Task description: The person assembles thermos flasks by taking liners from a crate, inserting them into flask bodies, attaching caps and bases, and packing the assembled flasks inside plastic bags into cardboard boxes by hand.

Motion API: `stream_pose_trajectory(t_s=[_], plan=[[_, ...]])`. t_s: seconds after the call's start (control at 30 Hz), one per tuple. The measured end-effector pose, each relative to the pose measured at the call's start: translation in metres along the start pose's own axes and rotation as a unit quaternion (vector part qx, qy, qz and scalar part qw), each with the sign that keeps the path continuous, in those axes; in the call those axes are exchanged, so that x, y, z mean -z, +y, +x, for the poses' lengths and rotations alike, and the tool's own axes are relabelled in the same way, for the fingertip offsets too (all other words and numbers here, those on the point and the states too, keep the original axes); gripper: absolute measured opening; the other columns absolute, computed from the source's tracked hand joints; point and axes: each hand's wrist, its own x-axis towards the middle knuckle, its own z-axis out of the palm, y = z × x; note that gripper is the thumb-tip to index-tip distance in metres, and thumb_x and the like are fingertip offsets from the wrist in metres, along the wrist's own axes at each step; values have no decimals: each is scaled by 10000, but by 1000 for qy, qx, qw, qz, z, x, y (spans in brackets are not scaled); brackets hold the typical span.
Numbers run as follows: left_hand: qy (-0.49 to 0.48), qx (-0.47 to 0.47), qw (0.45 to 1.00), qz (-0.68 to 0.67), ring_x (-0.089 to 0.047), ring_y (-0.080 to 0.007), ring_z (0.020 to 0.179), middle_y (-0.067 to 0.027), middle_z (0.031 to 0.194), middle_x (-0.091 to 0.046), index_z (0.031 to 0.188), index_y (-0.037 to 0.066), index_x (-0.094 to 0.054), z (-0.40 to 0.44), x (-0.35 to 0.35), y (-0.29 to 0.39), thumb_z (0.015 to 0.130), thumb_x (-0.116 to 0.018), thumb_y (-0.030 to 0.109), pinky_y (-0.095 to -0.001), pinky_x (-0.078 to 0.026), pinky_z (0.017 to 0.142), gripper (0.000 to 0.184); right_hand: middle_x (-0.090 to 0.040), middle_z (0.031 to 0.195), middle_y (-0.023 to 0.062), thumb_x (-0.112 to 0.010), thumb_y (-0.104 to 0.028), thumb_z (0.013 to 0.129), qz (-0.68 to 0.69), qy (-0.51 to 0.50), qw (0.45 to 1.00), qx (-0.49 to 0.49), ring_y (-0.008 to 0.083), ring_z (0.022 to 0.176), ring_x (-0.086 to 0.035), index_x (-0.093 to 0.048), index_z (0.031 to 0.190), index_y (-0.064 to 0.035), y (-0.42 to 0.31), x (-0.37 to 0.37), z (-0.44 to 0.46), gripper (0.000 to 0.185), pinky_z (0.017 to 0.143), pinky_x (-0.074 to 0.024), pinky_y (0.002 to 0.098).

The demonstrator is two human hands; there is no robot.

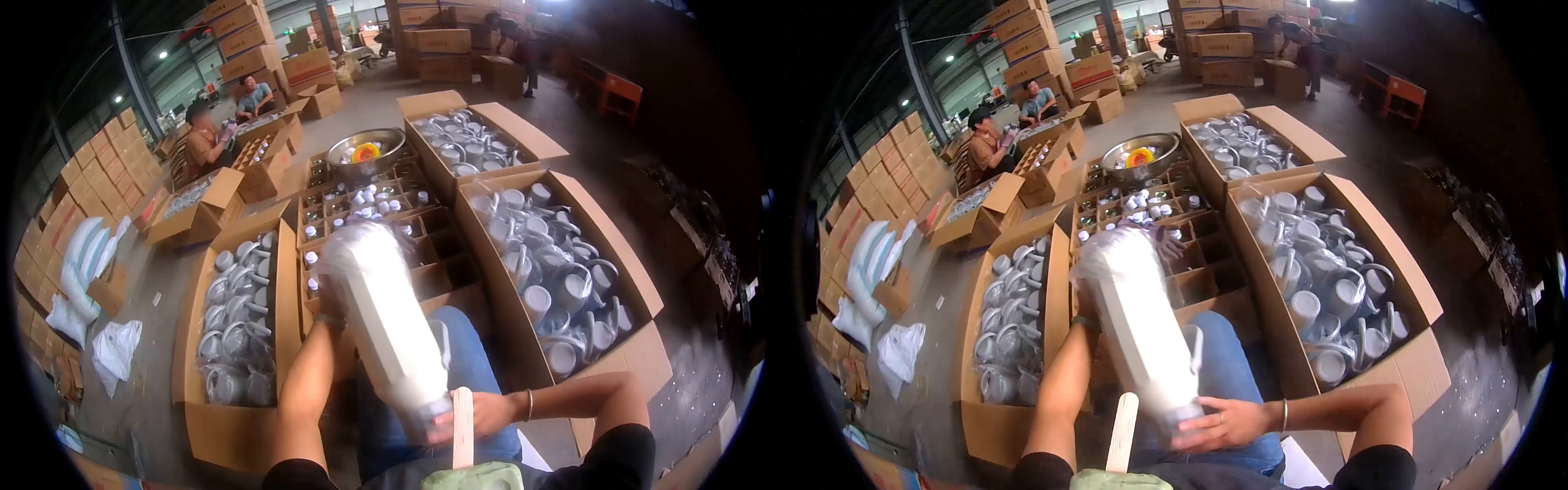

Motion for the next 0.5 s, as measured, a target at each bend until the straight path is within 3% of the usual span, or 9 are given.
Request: stream_pose_trajectory(t_s=[0.03, 0.13, 0.2, 0.27, 0.3, 0.37, 0.4, 0.43, 0.5], plan=[[1, -2, 1000, 0, -378, -264, 1349, -87, 1477, -389, 1452, 117, -346, 1, 1, -1, 960, -366, 543, -439, -309, 1102, 651, -243, 1567, -19, -550, -230, 898, 128, -77, 987, -52, 217, 1453, -202, -409, 1434, -284, -2, -8, -17, 557, 1174, -51, 529], [-7, 2, 1000, 11, -367, -262, 1357, -89, 1483, -380, 1455, 117, -341, 3, 5, -3, 960, -363, 548, -439, -297, 1108, 656, -295, 1547, 39, -525, -184, 901, 173, -108, 979, -9, 232, 1436, -258, -449, 1413, -218, 4, -16, -40, 518, 1162, -83, 529], [-18, 12, 999, 23, -360, -261, 1361, -91, 1487, -374, 1457, 118, -337, 7, 4, -3, 960, -361, 551, -439, -290, 1112, 660, -361, 1507, 80, -563, -207, 871, 118, 49, 992, -15, 235, 1412, -311, -533, 1322, -160, 25, 30, -2, 455, 1147, -125, 529], [-38, 28, 998, 38, -352, -260, 1366, -93, 1491, -369, 1458, 118, -334, 16, 2, -6, 960, -359, 554, -440, -282, 1116, 663, -294, 1494, 233, -653, -363, 816, -30, 271, 959, -74, 417, 1397, -265, -544, 1243, -134, 76, 78, 46, 497, 1117, -188, 544], [-48, 38, 997, 49, -348, -260, 1369, -94, 1493, -366, 1459, 118, -332, 22, 2, -6, 960, -358, 555, -440, -278, 1118, 665, -233, 1494, 292, -639, -376, 837, -39, 279, 950, -138, 496, 1369, -241, -521, 1301, -132, 98, 107, 66, 537, 1107, -188, 567], [-71, 59, 993, 79, -341, -259, 1374, -95, 1496, -360, 1461, 118, -329, 28, 2, -6, 959, -356, 559, -440, -271, 1122, 668, -294, 1488, 230, -623, -440, 866, 139, 284, 924, -214, 371, 1370, -309, -457, 1387, -91, 139, 128, 97, 648, 1111, -251, 465], [-77, 74, 989, 99, -337, -259, 1376, -96, 1498, -357, 1462, 118, -327, 28, 7, -7, 959, -355, 560, -440, -267, 1124, 670, -414, 1413, 181, -550, -486, 917, 332, 218, 887, -235, 274, 1343, -362, -455, 1361, -11, 161, 128, 101, 657, 1114, -262, 395], [-73, 91, 985, 123, -333, -258, 1378, -97, 1500, -354, 1463, 118, -326, 25, 18, -8, 959, -354, 562, -440, -263, 1126, 672, -564, 1252, 135, -572, -385, 939, 471, 200, 806, -298, 211, 1202, -495, -522, 1297, 5, 175, 121, 105, 532, 1057, -352, 355], [-29, 124, 976, 175, -326, -257, 1383, -99, 1504, -348, 1465, 119, -322, 10, 56, -14, 959, -352, 565, -441, -256, 1130, 675, -633, 1151, 106, -616, -236, 927, 635, 228, 586, -449, 187, 1106, -557, -573, 1233, 17, 210, 70, 94, 400, 978, -429, 328]])
